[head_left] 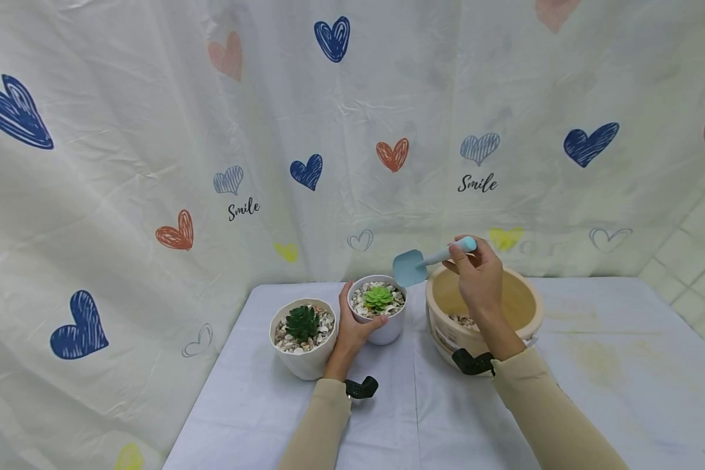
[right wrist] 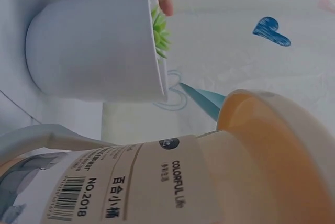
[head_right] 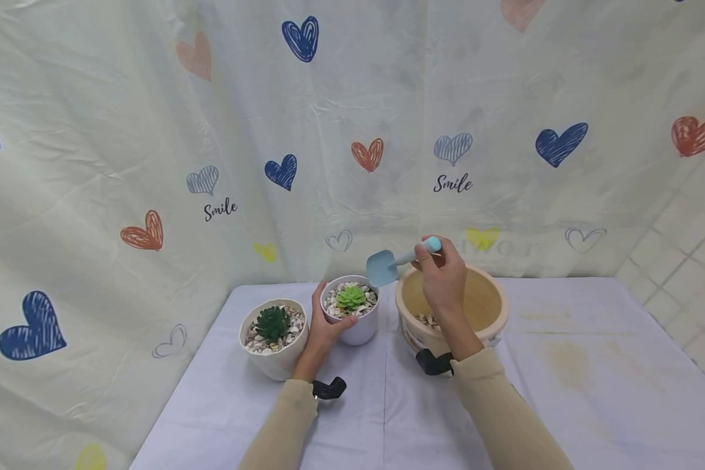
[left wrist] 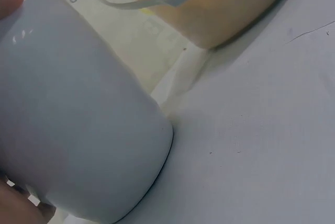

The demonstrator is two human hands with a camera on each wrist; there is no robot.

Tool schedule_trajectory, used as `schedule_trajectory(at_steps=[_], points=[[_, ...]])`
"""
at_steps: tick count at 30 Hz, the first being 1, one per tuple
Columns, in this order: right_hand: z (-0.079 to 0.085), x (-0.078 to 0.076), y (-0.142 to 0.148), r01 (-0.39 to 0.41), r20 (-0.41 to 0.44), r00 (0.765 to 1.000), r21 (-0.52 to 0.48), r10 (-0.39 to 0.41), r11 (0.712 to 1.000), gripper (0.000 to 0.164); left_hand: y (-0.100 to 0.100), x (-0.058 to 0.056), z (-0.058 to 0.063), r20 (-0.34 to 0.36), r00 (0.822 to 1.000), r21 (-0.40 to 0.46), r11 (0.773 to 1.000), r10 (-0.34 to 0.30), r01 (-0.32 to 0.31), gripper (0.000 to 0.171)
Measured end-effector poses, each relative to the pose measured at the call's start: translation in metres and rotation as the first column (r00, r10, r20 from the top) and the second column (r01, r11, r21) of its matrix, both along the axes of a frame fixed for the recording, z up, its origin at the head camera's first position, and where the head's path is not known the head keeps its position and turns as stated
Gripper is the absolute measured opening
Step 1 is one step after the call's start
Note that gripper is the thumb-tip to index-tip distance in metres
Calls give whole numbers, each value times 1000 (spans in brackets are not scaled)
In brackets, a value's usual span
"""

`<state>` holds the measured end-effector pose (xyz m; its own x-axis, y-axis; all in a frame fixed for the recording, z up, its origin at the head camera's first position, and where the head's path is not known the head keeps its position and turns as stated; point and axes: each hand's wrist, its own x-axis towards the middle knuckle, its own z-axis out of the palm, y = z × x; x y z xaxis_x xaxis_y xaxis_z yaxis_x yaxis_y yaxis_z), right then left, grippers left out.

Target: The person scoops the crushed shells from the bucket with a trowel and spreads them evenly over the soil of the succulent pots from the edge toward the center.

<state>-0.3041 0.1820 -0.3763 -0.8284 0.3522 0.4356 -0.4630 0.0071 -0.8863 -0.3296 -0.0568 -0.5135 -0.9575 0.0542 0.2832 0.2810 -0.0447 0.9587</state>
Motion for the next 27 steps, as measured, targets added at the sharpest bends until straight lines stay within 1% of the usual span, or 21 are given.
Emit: schedule_trajectory(at_steps=[3, 5, 7, 8, 10, 11, 13, 14, 15, 18, 20, 21, 22, 23, 25, 27], points=[[1, 0, 1, 16, -21, 1000, -26, -16, 1000, 20, 2, 2, 4, -35, 999, -29, 999, 30, -31, 111], [1, 1, 3, 32, -41, 999, -55, -35, 998, 20, 5, 4, 8, -63, 995, -68, 995, 75, -79, 110], [2, 2, 5, 44, -62, 997, -90, -50, 995, 21, 9, 7, 13, -98, 986, -123, 981, 138, -149, 108], [2, 4, 6, 50, -73, 996, -111, -58, 993, 22, 11, 8, 17, -125, 977, -151, 970, 170, -188, 108], [3, 8, 11, 56, -91, 993, -158, -71, 986, 22, 15, 12, 24, -175, 958, -209, 942, 229, -263, 106], [4, 11, 14, 56, -102, 992, -181, -76, 982, 22, 17, 15, 28, -206, 947, -227, 929, 248, -293, 104], [7, 18, 22, 52, -119, 990, -223, -81, 973, 21, 21, 19, 36, -279, 923, -253, 906, 267, -339, 97], [8, 22, 27, 54, -124, 989, -235, -85, 970, 21, 24, 22, 40, -313, 912, -256, 901, 266, -351, 91], [10, 26, 33, 55, -127, 988, -246, -89, 968, 20, 27, 24, 45, -348, 900, -249, 900, 261, -357, 84], [15, 40, 51, 64, -109, 989, -281, -98, 958, 20, 36, 32, 54, -453, 857, -201, 908, 245, -367, 61], [18, 49, 63, 87, -74, 991, -301, -114, 950, 19, 44, 37, 58, -494, 840, -160, 925, 227, -344, 47], [19, 53, 70, 101, -52, 991, -307, -122, 946, 19, 48, 40, 59, -506, 836, -141, 936, 212, -322, 42], [19, 56, 76, 114, -28, 991, -315, -129, 942, 19, 52, 43, 59, -506, 841, -127, 948, 191, -292, 39], [18, 59, 82, 128, -2, 991, -313, -135, 941, 18, 56, 48, 62, -484, 861, -117, 962, 160, -245, 37], [15, 63, 91, 159, 60, 987, -272, -148, 949, 16, 66, 53, 61, -426, 901, -115, 983, 84, -146, 37], [8, 65, 98, 187, 126, 978, -174, -167, 967, 18, 75, 57, 57, -352, 936, -148, 987, 10, -66, 40]])
